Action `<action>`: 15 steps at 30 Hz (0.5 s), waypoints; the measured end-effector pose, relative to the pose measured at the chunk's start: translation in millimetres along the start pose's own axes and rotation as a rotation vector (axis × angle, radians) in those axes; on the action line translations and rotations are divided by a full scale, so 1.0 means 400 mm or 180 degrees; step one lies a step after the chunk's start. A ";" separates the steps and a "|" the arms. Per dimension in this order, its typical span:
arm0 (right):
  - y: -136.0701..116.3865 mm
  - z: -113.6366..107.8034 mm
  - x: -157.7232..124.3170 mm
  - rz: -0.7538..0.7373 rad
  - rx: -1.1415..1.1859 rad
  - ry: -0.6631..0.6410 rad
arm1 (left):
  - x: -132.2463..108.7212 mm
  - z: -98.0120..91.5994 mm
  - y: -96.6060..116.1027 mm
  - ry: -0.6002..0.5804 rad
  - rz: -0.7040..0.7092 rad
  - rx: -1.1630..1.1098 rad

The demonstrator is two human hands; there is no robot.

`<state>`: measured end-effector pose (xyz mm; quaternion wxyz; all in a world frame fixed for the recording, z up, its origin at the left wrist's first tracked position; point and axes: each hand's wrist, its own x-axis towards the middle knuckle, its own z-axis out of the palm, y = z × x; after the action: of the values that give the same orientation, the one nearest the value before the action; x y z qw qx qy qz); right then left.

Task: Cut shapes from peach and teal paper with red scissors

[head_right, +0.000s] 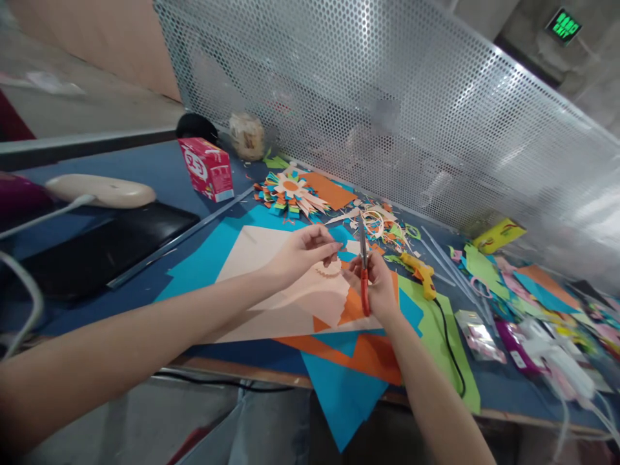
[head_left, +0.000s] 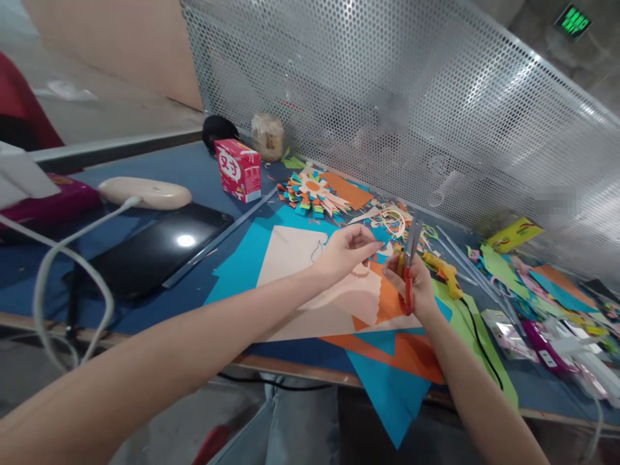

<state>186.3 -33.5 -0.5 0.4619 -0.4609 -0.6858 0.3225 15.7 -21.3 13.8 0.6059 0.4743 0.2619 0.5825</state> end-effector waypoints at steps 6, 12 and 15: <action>0.023 -0.028 0.017 0.0129 -0.0489 0.0017 | 0.007 -0.012 0.012 0.0270 0.0142 -0.0292; 0.035 -0.029 -0.020 0.0335 -0.1011 -0.0143 | 0.019 -0.028 0.000 0.0246 0.0215 -0.0253; 0.029 -0.029 -0.040 0.0364 -0.0988 -0.0138 | 0.020 -0.028 -0.004 0.0185 0.0179 -0.0192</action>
<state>203.4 -44.1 -11.8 0.3511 -0.5579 -0.7098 0.2484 8.1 -10.4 9.6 0.5955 0.4459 0.2481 0.6204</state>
